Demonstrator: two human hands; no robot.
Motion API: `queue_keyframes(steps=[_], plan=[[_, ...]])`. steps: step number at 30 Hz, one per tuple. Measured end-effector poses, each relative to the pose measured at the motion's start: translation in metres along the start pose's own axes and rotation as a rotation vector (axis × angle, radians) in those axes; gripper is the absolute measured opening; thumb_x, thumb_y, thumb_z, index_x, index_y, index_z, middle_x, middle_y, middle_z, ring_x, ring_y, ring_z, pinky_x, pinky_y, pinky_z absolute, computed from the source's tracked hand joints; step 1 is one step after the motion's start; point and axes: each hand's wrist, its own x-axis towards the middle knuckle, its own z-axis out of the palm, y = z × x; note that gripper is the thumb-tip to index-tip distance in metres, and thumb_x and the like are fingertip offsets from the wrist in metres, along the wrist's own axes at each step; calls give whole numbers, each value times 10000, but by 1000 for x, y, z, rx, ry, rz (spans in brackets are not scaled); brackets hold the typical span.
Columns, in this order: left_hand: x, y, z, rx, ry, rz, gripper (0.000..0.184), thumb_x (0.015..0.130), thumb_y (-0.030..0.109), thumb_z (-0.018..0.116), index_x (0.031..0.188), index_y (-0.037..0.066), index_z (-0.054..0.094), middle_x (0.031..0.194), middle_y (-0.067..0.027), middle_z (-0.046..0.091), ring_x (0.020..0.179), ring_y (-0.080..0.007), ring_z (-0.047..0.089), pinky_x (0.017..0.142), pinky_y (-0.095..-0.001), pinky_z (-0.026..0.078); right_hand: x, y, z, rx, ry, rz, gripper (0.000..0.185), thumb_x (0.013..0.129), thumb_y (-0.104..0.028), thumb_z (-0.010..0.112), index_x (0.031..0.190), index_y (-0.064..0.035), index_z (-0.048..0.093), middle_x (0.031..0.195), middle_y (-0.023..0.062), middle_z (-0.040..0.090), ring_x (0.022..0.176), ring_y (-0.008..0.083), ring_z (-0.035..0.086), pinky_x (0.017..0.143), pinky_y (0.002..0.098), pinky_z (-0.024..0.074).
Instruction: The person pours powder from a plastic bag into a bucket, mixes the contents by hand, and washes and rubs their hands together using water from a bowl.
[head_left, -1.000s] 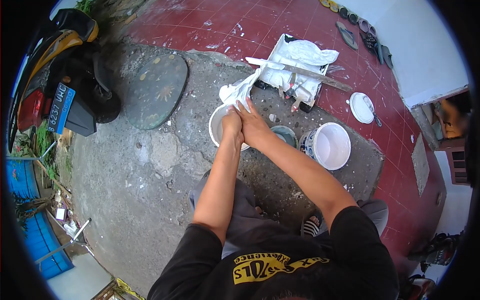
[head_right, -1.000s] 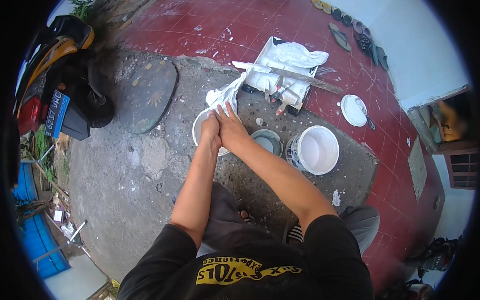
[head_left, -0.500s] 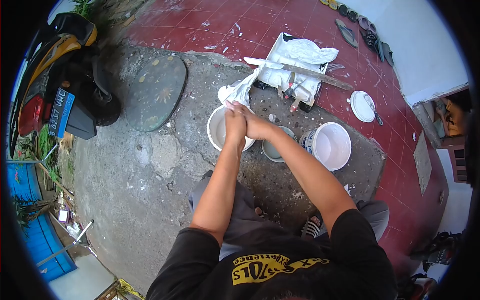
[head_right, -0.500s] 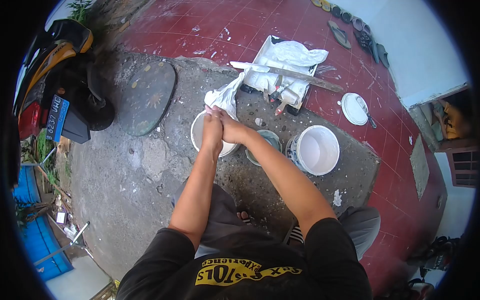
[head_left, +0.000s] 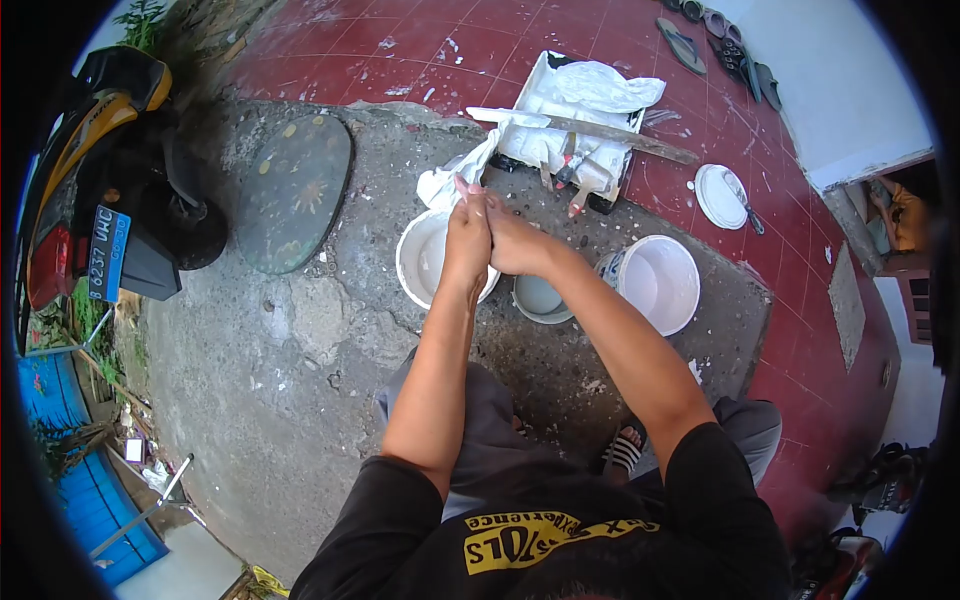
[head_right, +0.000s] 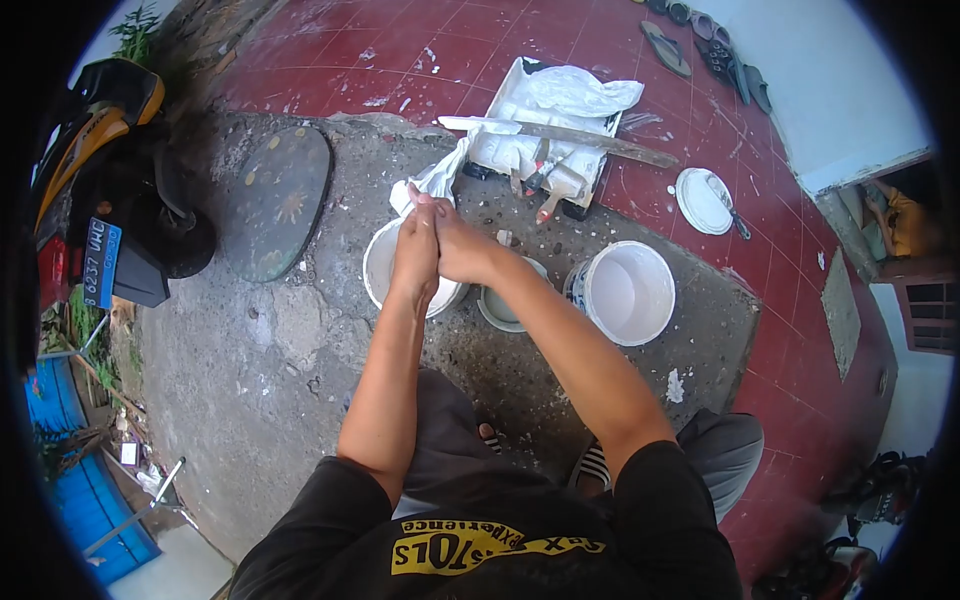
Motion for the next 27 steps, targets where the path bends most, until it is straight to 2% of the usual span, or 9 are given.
queue_keyframes(steps=[2,6,8,11,14,15,20,22,27], plan=[[1,11,11,-5,112,-37,511,1010,425,382,1012,-48,576,916,-95,612,845,-164,578,778,-297,467,-2,-4,-3,4,16,-37,814,826,-163,601,1470,20,137,1483,269,228,1356,411,277,1135,411,243],[2,29,23,-37,329,-70,597,1012,467,318,1024,-73,571,915,-142,613,820,-199,606,755,-331,500,-18,-16,-9,-199,82,6,694,836,-80,487,1460,17,200,1510,244,175,1413,399,150,1155,461,184],[5,19,23,-84,291,-20,543,1015,421,342,1069,-84,532,981,-171,606,892,-216,604,805,-334,497,-22,-13,-13,-428,101,-63,663,838,-59,474,1449,28,231,1517,238,167,1425,385,129,1157,497,150],[8,2,33,227,142,137,386,1003,256,450,1155,-99,456,1126,-200,565,1038,-216,559,863,-321,476,-26,-10,-18,-433,118,-24,646,851,-115,492,1439,27,266,1531,202,177,1434,377,95,1162,514,91],[17,-12,33,208,124,82,364,996,230,470,1141,-104,468,1100,-192,578,1021,-204,565,839,-314,482,-32,-12,-21,-476,149,0,644,856,-137,496,1435,33,271,1530,184,203,1440,357,86,1169,497,76],[16,-8,39,234,167,141,462,1000,302,419,1107,-142,489,1081,-257,598,996,-260,603,822,-342,488,-34,-13,-22,-494,168,-24,641,859,-137,493,1433,37,268,1526,178,217,1443,338,87,1173,488,74],[12,17,42,37,169,-73,543,1018,386,355,1096,-127,516,1010,-215,614,901,-230,614,779,-334,502,-45,-22,-38,-677,74,-49,624,850,-80,483,1412,85,267,1525,178,222,1445,306,113,1177,477,82],[13,17,47,-90,188,-120,566,1023,409,327,1129,-119,503,985,-203,617,867,-237,630,759,-333,516,-47,-23,-45,-377,114,-153,604,821,-11,475,1380,124,292,1524,193,212,1439,318,135,1173,485,93],[22,-20,62,17,28,110,449,1020,337,386,1190,-75,441,1098,-217,575,997,-252,603,821,-355,519,-52,-3,-54,-485,130,-80,730,743,-52,598,1401,74,306,1504,252,210,1426,380,135,1164,512,74]])
